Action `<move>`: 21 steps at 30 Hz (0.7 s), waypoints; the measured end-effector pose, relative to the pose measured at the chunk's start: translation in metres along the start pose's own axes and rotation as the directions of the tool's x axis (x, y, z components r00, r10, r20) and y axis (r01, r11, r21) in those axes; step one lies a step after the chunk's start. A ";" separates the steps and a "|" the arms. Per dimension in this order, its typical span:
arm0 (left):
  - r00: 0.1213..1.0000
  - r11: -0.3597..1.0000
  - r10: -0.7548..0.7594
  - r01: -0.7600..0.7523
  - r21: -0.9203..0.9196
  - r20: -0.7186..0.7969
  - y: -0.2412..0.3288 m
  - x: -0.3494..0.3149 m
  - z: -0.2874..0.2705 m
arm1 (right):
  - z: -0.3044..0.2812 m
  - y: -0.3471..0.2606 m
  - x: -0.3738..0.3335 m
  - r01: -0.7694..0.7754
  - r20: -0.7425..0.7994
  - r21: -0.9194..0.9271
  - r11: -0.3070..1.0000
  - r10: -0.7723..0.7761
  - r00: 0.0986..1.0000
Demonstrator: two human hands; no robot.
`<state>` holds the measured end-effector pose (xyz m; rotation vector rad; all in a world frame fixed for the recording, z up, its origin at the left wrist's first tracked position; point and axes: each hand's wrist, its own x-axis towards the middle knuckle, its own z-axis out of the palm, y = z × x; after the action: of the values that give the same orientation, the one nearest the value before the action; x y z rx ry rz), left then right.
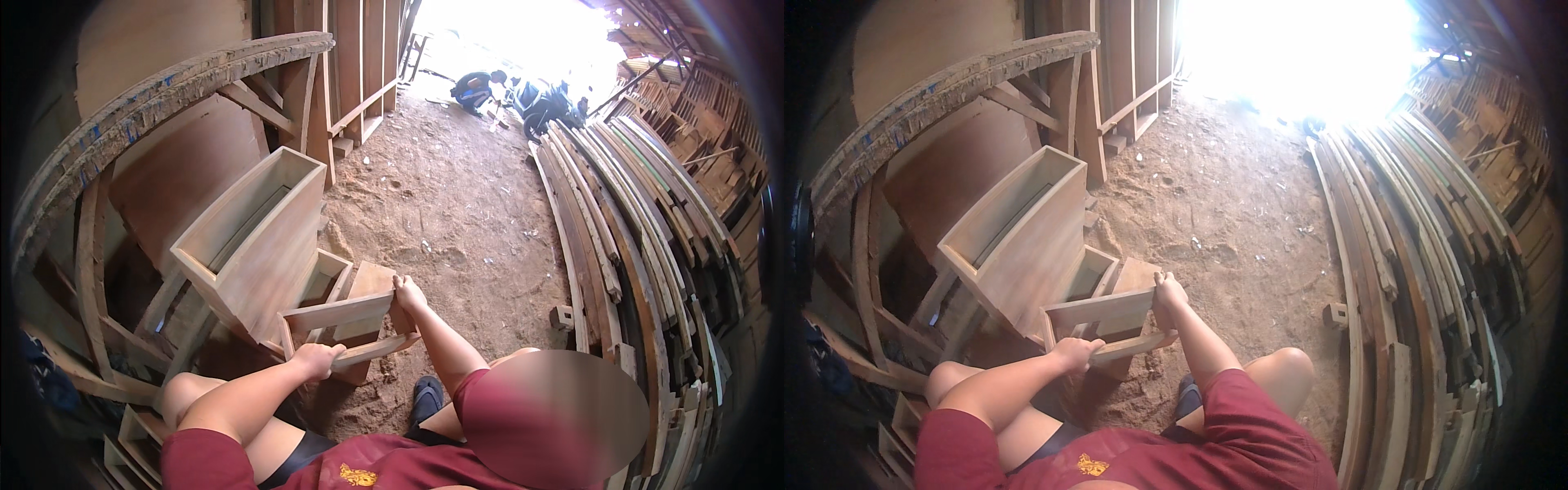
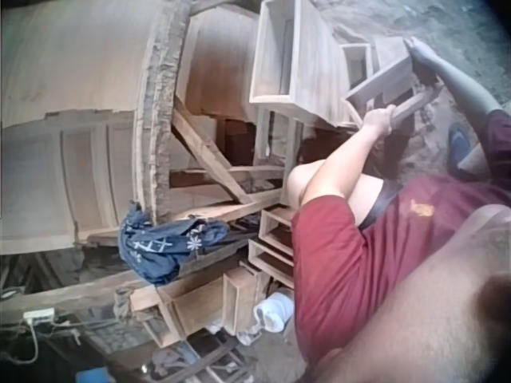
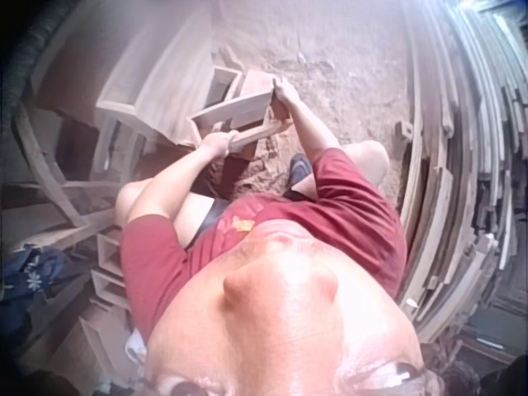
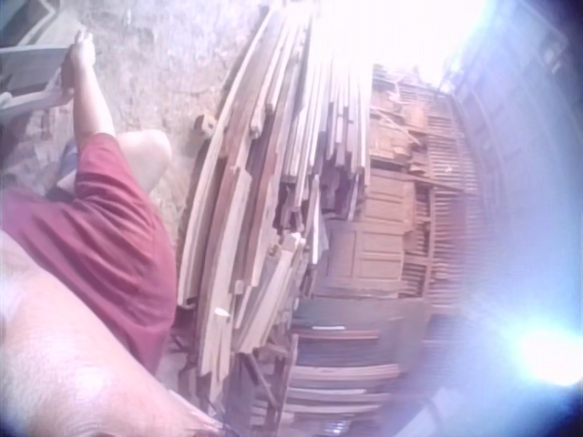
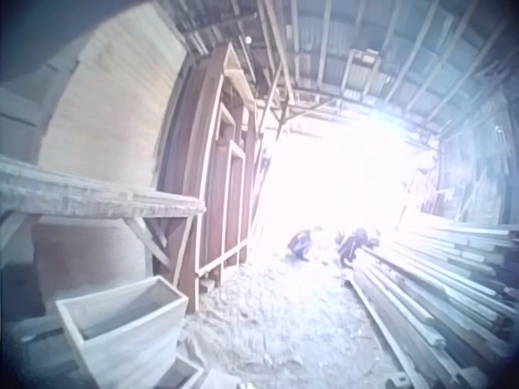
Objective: The person sits on the ground and assembles a small wooden box by hand, fitting side panels into grooves and pressing them into place. The person repeatedly adjusts the box frame and aligns the pieces to ensure a snug fit.
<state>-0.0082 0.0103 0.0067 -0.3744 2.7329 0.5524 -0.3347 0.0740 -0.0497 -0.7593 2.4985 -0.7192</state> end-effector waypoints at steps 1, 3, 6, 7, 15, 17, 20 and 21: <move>1.000 1.000 -0.026 0.026 -0.009 0.018 -0.002 -0.008 0.000 | 0.005 -0.014 -0.013 0.014 0.026 -0.035 0.999 -0.014 1.000; 0.998 0.999 -0.041 0.041 -0.003 0.038 -0.009 -0.012 0.007 | 0.002 -0.032 -0.037 0.035 0.048 -0.112 0.993 -0.030 0.998; 1.000 1.000 -0.019 0.019 0.000 0.022 -0.005 -0.003 0.005 | -0.004 -0.020 -0.034 0.090 -0.029 -0.033 0.995 -0.090 0.995; 1.000 1.000 -0.014 0.014 -0.002 0.020 -0.003 -0.003 0.003 | -0.004 -0.017 -0.035 0.092 -0.033 -0.034 0.995 -0.094 0.995; 0.999 1.000 -0.026 0.026 -0.005 0.037 -0.007 0.006 0.014 | -0.003 -0.007 -0.025 0.013 -0.037 -0.037 0.999 -0.014 0.999; 0.999 1.000 -0.020 0.020 -0.007 0.045 -0.003 0.008 0.013 | -0.003 0.000 -0.013 -0.082 -0.058 0.011 0.997 0.083 0.995; 0.996 0.997 -0.072 0.073 -0.003 0.058 -0.015 -0.005 0.013 | 0.002 -0.023 -0.034 0.277 0.088 -0.193 0.941 -0.264 0.960; 0.996 0.998 -0.067 0.067 0.001 0.058 -0.011 -0.004 0.012 | -0.002 -0.015 -0.033 0.253 0.088 -0.152 0.955 -0.242 0.966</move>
<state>0.0019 0.0060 -0.0061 -0.4418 2.6541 0.5384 -0.3045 0.0839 -0.0314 -1.1528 2.4462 -0.5647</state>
